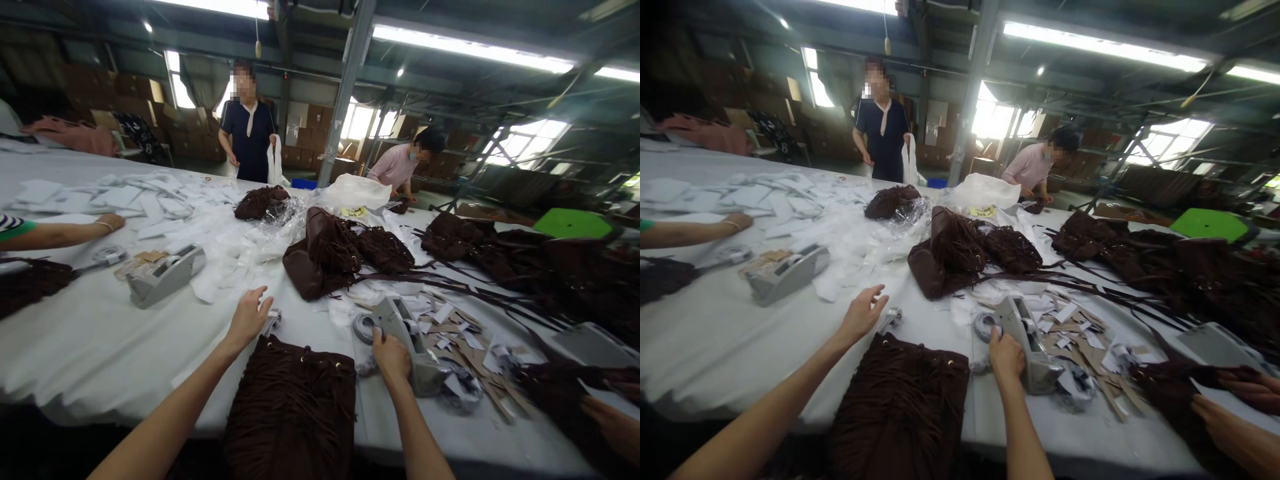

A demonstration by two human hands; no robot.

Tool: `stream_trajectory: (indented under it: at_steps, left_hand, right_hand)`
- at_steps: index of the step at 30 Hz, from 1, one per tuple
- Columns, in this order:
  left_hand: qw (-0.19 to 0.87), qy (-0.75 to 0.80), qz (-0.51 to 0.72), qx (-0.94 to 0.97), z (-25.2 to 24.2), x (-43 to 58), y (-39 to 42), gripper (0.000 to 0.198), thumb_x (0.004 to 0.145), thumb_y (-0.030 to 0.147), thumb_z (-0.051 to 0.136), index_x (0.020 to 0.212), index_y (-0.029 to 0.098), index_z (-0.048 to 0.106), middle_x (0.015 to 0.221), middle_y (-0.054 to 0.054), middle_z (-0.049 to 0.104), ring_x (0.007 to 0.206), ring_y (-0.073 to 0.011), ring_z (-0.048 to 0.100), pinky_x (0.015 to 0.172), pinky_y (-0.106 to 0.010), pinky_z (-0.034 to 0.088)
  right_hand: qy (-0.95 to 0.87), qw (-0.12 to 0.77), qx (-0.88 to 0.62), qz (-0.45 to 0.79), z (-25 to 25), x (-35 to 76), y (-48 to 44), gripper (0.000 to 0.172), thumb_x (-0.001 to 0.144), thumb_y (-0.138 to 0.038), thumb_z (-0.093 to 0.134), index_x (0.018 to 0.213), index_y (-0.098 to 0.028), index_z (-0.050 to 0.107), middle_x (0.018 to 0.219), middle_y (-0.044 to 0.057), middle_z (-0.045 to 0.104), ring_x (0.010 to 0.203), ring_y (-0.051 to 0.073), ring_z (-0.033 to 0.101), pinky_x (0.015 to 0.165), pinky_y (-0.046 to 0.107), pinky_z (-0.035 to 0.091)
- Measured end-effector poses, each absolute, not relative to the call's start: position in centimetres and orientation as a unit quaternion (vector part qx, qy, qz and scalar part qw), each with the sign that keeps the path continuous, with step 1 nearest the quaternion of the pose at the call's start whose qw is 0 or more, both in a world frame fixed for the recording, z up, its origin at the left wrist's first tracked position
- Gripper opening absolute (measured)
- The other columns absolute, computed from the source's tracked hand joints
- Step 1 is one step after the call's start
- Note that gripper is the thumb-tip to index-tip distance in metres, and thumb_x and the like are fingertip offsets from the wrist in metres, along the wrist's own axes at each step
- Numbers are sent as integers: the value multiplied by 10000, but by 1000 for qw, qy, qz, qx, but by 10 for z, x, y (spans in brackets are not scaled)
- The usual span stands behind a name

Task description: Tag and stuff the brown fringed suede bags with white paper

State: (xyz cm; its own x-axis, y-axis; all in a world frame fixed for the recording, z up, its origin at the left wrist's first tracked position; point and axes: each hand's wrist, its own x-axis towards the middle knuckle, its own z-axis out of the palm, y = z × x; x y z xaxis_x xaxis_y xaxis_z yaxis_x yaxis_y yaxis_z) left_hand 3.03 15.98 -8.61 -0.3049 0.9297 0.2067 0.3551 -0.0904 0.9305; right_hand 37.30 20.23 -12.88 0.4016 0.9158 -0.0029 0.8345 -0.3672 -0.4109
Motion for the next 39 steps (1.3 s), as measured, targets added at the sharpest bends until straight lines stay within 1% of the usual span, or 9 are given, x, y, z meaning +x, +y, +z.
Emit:
stream_trajectory:
  at_steps: [5,11,15,18,21,23,26,33,39]
  left_hand:
    - [395,545,398,624,-101,66,137,421,771,474,573,1024,157,684,863,-84,693,468,-147,545,520,-277,421]
    - [402,521,307,687,-124,84,142,378,651,507,683,850,189,726,652,-52,669,591,-221,591,535,-270,387]
    - [467,530,254,660,-119,79,142,383,698,542,632,761,177,728,641,-56,662,450,-176,545,433,-261,362]
    - [568,511,213,610,-113,73,135,449,736,557,594,917,162,706,765,-73,672,410,-153,549,363,-242,348]
    - [639,473,164,584,-114,65,129,608,706,510,661,1222,204,562,1068,-98,630,564,-167,631,467,-258,457]
    - [601,469,138,632,-117,61,128,747,601,455,770,1270,234,521,1159,-86,576,795,-214,647,674,-310,512]
    - [494,482,117,714,-118,61,130,782,485,448,843,1195,246,584,1169,-63,544,1057,-273,543,915,-362,430]
    - [457,483,107,739,-89,66,106,513,545,394,815,1003,227,653,987,-18,600,933,-246,562,807,-313,447]
    - [368,417,146,818,-60,64,52,519,781,90,562,1216,371,537,1146,15,578,1027,-188,575,890,-284,449]
  right_hand:
    - [-509,189,-828,139,-138,363,217,527,806,-495,538,1075,-53,639,1010,287,651,1019,404,608,830,473,454]
    - [-491,282,-803,187,-148,367,224,494,730,-337,577,1123,-39,605,998,244,673,1000,360,620,885,433,441]
    - [-485,387,-740,260,-153,374,224,484,711,-390,549,1046,-54,644,938,167,706,933,310,639,798,364,490]
    - [-468,463,-676,331,-147,375,221,547,718,-472,523,1082,-74,609,902,118,714,814,248,660,652,299,519]
    - [-443,509,-634,378,-133,377,216,591,695,-508,564,1140,-119,540,844,73,710,687,200,653,556,273,516]
    - [-416,539,-594,429,-122,377,212,555,673,-500,628,1105,-164,534,801,34,701,649,176,638,537,262,514]
    - [-367,576,-518,515,-108,375,203,549,606,-428,764,1056,-203,544,772,-3,694,645,148,620,541,236,509]
    - [-402,555,-489,540,-88,362,177,595,610,-389,827,1114,-176,590,813,18,704,696,127,628,597,200,495]
    - [-539,426,-478,547,-56,345,146,516,697,-391,766,1149,-187,624,859,31,716,779,165,651,699,257,517]
